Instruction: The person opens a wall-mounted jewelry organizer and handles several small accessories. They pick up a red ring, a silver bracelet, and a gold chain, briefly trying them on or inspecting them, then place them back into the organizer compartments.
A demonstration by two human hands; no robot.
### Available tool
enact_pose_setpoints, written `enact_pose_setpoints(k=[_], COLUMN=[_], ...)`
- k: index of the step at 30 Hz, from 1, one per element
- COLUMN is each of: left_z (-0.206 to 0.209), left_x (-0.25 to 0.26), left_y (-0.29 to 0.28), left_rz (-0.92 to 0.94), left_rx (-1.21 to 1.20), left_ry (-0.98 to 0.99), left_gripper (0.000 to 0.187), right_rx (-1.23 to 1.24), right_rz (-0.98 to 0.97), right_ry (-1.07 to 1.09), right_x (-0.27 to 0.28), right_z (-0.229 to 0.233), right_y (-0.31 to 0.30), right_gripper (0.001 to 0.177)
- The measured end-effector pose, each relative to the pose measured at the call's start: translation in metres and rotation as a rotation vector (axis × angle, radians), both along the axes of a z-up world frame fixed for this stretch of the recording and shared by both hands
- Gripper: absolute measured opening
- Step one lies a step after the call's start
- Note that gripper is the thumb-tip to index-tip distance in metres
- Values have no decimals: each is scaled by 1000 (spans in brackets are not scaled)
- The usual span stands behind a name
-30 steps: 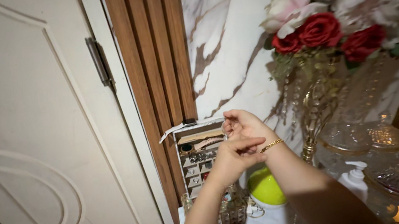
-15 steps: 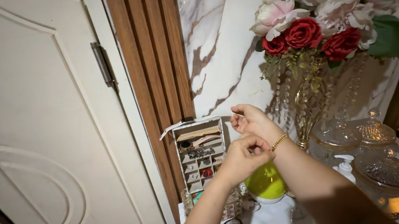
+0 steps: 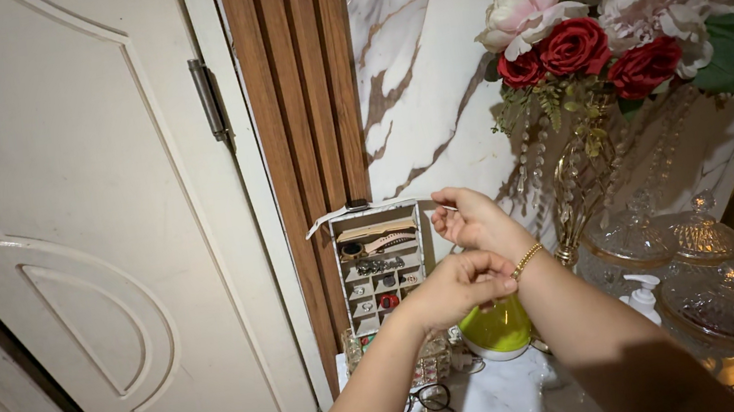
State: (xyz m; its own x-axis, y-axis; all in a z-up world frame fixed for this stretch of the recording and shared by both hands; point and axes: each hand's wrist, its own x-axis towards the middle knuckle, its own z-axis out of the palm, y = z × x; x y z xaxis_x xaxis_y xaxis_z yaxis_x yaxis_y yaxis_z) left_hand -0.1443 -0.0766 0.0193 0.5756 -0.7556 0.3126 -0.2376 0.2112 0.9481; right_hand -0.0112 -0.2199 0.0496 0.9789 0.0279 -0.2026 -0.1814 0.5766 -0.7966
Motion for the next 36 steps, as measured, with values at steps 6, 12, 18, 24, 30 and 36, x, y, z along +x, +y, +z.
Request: enact_pose_setpoints(k=[6,12,18,24,30,36], left_z=[2,0,-4,-13,-18,-22], left_x=[-3,-1,4,8,11,11], left_y=[-2,1,6,13,21,25], left_rz=[-27,-48,-46,-32,-54,-60], left_rx=[-85,-122,-133,-99,-126,-129], left_ry=[53,84,95,72,94,150], left_gripper=[20,20,19,18,18,16], right_rx=[53,116,107,41,22,-45], right_rz=[59,68,90,78,83,43], right_ry=[-9,-5,6,-11,43,27], right_x=[-9,-4,3,11,9,2], right_z=[15,13,5,-8,-15,-13], right_y=[6,12,14,18,28,35], right_gripper=[13,12,10,11,11,9])
